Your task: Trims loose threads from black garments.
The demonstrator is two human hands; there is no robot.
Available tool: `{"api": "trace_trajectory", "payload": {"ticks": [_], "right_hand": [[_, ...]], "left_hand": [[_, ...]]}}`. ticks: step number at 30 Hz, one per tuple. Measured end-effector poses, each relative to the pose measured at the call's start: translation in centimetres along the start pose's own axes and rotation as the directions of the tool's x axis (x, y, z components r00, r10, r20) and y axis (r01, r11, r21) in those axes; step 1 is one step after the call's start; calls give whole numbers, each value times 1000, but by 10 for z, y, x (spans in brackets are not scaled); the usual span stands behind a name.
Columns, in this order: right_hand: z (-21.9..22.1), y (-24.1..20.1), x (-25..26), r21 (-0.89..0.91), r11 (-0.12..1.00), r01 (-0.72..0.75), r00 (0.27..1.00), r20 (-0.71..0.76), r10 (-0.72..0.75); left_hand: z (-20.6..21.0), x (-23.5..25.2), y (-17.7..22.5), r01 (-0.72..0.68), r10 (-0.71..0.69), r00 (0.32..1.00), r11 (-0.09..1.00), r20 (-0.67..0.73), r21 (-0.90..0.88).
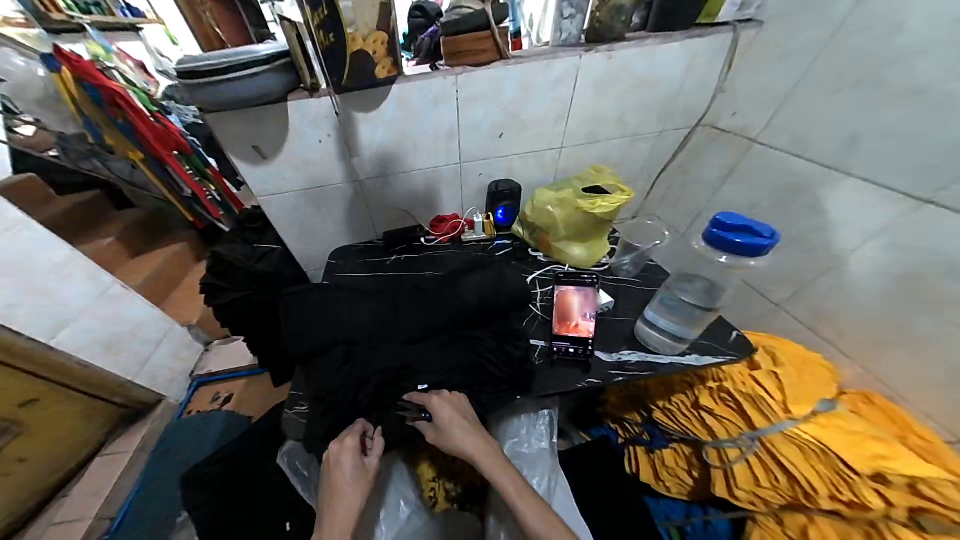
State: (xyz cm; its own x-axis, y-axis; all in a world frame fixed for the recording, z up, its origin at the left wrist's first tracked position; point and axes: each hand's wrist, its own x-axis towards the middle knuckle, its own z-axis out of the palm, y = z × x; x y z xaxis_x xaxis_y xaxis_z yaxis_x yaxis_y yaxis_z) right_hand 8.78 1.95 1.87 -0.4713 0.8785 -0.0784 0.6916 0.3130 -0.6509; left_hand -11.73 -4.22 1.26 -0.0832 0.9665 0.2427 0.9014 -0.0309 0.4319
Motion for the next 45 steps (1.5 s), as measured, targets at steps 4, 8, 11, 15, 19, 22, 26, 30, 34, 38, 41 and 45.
{"api": "trace_trajectory", "payload": {"ticks": [4, 8, 11, 15, 19, 22, 26, 30, 34, 38, 41, 45], "right_hand": [[0, -2, 0, -6, 1000, -4, 1000, -6, 4], [0, -2, 0, -10, 1000, -2, 1000, 7, 2], [-1, 0, -1, 23, 1000, -2, 1000, -15, 3], [-3, 5, -2, 145, 988, -54, 998, -31, 59], [-4, 5, -4, 168, 983, -80, 996, -32, 86], [-5, 7, -4, 180, 980, -78, 996, -21, 83], [-6, 17, -1, 231, 973, -24, 999, 27, 18], [-6, 24, 6, 336, 938, 85, 994, 39, -105], [7, 15, 12, 564, 792, 233, 970, -74, -233], [16, 6, 13, 626, 740, 247, 969, -156, -192], [20, 2, 13, 690, 659, 299, 954, -238, -183], [22, -6, 11, 692, 663, 285, 954, -273, -125]], "left_hand": [[-7, 6, 1, 63, -127, 979, 931, -157, -359], [-10, 23, 10, 141, -365, 926, 567, -94, -812], [-10, 34, 19, 216, -492, 866, 205, 90, -955], [-2, 38, 21, 132, -522, 846, 2, 111, -991], [4, 41, 24, 32, -544, 834, -117, 91, -993], [3, 45, 25, 38, -544, 834, -115, 95, -993], [-4, 46, 21, 152, -482, 871, 69, 101, -986], [-9, 37, 10, 156, -339, 939, 278, 55, -948], [-7, 28, 7, 139, -236, 969, 305, 67, -942], [-6, 20, 6, 73, -160, 987, 321, 21, -944], [-5, 14, 11, -9, -98, 994, 400, -52, -917], [3, 9, 17, -35, -141, 984, 438, -107, -898]]}}
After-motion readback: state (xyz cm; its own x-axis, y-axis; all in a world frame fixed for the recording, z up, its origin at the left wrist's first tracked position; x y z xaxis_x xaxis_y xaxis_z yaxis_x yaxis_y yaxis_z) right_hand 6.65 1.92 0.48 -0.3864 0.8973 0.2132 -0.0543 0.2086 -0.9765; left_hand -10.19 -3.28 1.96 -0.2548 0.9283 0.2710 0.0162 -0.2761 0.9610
